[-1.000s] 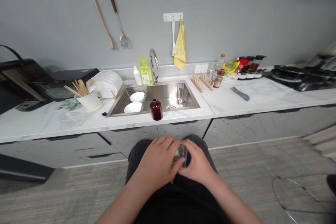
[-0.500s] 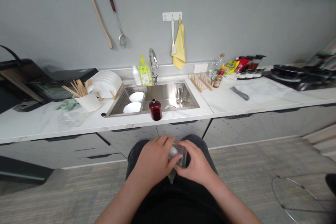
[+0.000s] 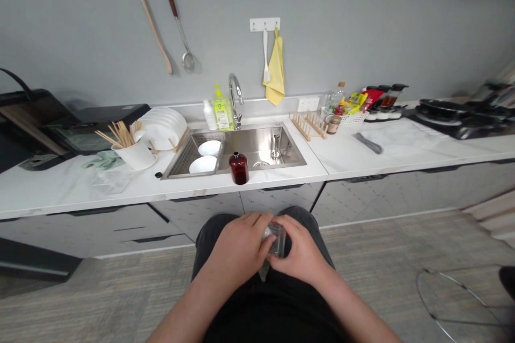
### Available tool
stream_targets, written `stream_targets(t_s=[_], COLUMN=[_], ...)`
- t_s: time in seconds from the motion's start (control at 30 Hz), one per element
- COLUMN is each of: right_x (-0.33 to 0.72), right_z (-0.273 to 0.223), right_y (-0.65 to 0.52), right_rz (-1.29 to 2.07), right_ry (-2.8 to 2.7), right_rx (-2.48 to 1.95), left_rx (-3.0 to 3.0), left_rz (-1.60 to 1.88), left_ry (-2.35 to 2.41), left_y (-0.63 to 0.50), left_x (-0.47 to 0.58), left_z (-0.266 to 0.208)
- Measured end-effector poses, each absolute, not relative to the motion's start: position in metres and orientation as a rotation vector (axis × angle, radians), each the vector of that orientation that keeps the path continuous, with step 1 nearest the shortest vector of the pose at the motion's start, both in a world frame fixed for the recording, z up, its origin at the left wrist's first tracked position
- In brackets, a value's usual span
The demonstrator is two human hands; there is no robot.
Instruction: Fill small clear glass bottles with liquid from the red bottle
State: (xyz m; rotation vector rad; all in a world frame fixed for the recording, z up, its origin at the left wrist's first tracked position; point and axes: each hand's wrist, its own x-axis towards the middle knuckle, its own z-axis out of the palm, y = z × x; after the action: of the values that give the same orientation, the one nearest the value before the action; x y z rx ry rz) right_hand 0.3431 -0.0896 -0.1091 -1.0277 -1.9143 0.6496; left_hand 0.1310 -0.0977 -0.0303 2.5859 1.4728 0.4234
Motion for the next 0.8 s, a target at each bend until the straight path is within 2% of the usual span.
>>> stream_targets(t_s=[0.27,0.6,0.8], right_x=[0.346,0.361,0.374], right_z=[-0.105,-0.113,-0.135], right_y=[-0.087,-0.078,-0.060], right_rz=[0.702,0.945,0.965], right_ry=[-1.883,-1.953,-1.875], right_rx=[-1.030,-0.918,-0.924], left_rx=[2.700,2.681,2.597], left_rz=[0.497,0.497,0.844], left_ry=[1.190,0.949,1.124], left_y=[-0.093,-0.085,-0.063], left_x=[0.125,0.117,0.093], left_z=[-0.034,-0.041,-0.045])
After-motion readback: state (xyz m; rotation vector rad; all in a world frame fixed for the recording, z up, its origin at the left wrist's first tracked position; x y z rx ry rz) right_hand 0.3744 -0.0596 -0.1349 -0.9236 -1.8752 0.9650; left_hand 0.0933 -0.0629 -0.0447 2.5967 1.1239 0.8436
